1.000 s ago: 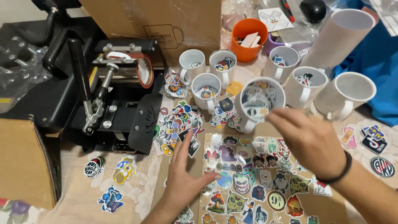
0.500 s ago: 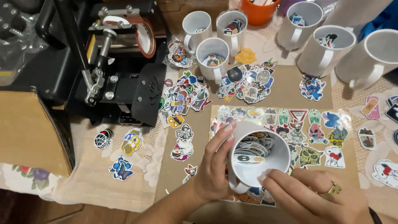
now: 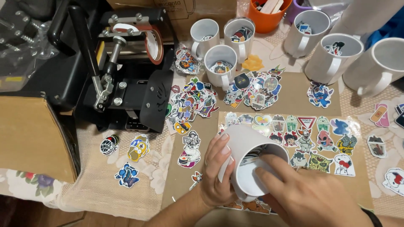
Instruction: The person is selecting individual stickers from a large pile and arranging them onto a transparent adhesive sheet on a workspace.
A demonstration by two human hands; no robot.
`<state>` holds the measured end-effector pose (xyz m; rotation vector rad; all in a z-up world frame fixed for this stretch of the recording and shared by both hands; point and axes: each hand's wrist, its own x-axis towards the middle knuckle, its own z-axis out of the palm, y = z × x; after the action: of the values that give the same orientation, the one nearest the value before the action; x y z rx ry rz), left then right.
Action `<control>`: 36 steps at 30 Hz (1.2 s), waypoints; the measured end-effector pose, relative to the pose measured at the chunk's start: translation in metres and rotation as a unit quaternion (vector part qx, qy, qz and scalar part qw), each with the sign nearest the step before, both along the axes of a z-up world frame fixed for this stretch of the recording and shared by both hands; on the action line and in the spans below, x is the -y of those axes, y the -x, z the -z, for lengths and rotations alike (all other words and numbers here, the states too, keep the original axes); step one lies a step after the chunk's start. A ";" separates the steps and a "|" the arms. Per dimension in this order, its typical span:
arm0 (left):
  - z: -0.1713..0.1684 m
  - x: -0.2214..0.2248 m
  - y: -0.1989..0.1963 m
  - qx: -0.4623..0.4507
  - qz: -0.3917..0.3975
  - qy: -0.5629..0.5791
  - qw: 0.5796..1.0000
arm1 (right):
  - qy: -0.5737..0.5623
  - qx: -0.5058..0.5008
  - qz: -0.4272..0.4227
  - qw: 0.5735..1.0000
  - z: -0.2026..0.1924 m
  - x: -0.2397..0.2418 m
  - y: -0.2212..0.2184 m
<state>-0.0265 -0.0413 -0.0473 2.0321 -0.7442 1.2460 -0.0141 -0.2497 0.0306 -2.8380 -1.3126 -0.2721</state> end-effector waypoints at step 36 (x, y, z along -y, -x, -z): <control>0.001 -0.003 -0.006 -0.025 -0.077 -0.003 0.997 | -0.021 -0.181 0.013 0.983 -0.040 -0.039 -0.046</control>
<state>-0.0203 -0.0380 -0.0484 2.1500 -0.5780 1.2738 0.0323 -0.2109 0.0702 -2.6975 -1.1792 0.2060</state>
